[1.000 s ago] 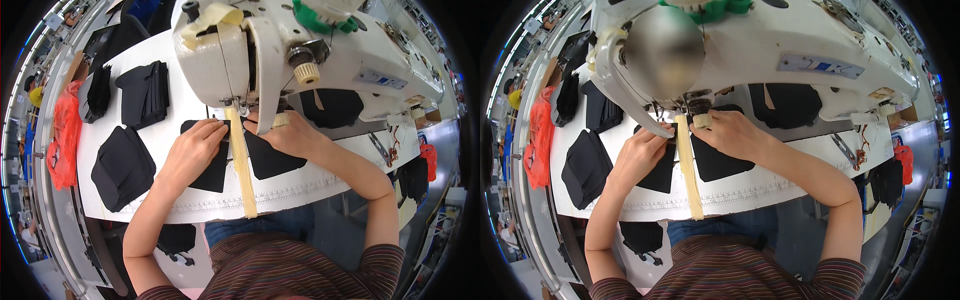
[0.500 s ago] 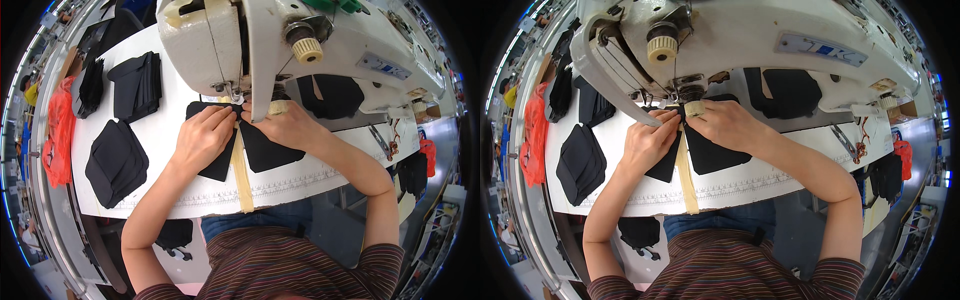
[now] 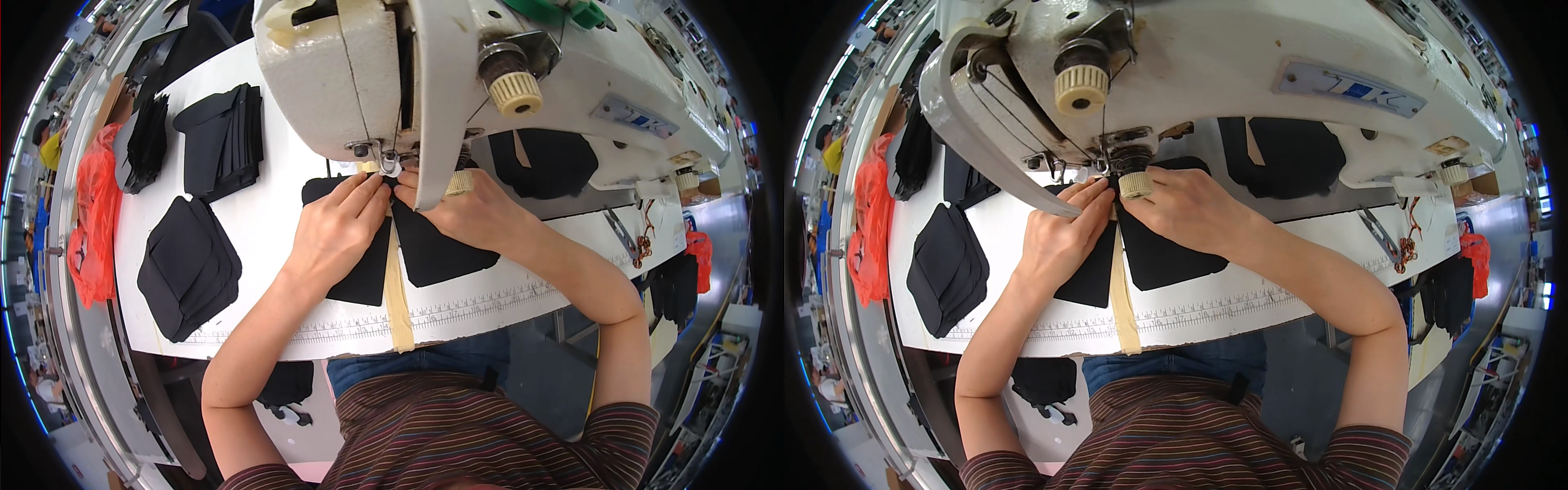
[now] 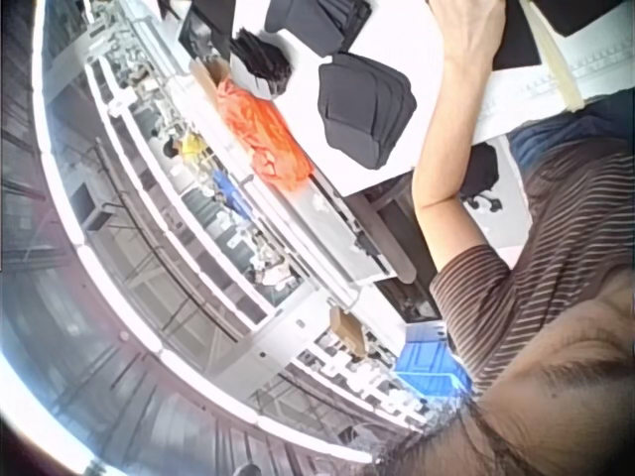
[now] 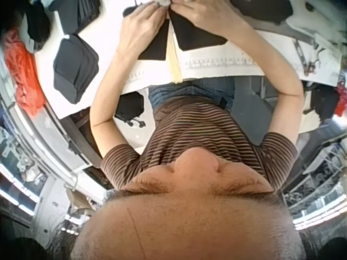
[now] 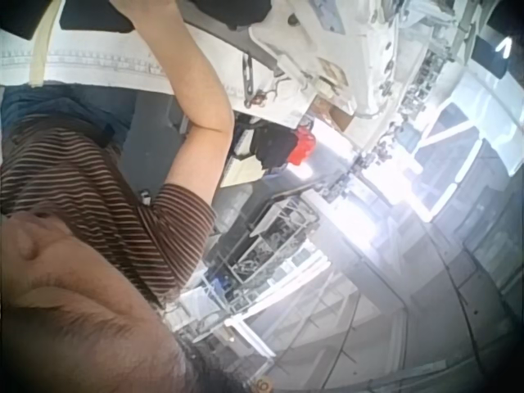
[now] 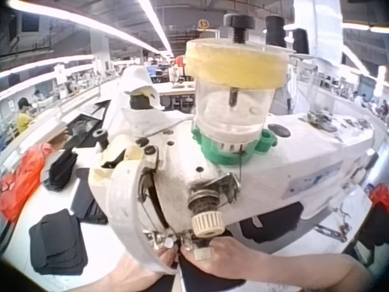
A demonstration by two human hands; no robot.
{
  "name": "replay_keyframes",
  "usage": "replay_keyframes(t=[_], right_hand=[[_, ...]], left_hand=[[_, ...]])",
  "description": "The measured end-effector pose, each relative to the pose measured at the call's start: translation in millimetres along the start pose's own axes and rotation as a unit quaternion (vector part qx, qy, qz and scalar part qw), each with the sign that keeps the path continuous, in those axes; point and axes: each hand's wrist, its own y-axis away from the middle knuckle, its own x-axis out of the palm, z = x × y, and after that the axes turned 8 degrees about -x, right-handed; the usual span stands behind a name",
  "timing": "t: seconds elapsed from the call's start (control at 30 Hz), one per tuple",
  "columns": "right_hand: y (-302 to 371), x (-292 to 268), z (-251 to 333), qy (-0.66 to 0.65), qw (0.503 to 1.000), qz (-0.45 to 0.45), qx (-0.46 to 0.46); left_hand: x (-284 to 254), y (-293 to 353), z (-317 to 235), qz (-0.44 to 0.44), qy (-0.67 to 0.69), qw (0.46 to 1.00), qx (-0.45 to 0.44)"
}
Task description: The person sews black fabric parts together using an industrial sewing machine.
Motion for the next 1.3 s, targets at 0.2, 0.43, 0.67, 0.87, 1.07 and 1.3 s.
replay_keyframes(t=[0.2,0.43,0.67,0.87,1.07,1.3], right_hand=[[-1,0,1,0.001,1.0,0.005,0.004],[1,1,0,0.004,1.0,0.025,0.01],[-1,-1,2,0.032,0.999,0.018,0.005],[-1,1,0,0.009,0.999,0.028,0.022],[-4,0,3,0.023,0.999,0.031,0.027],[2,-5,3,-0.015,0.998,0.04,0.048]], left_hand=[[3,-3,4,-0.009,0.007,1.0,0.023],[5,-5,6,-0.008,0.013,1.0,0.016],[6,-5,7,-0.015,0.012,1.0,0.021],[5,-6,8,-0.014,0.026,1.0,0.008],[4,-7,10,-0.024,0.014,1.0,0.013],[2,-4,8,-0.002,0.037,0.999,0.01]])
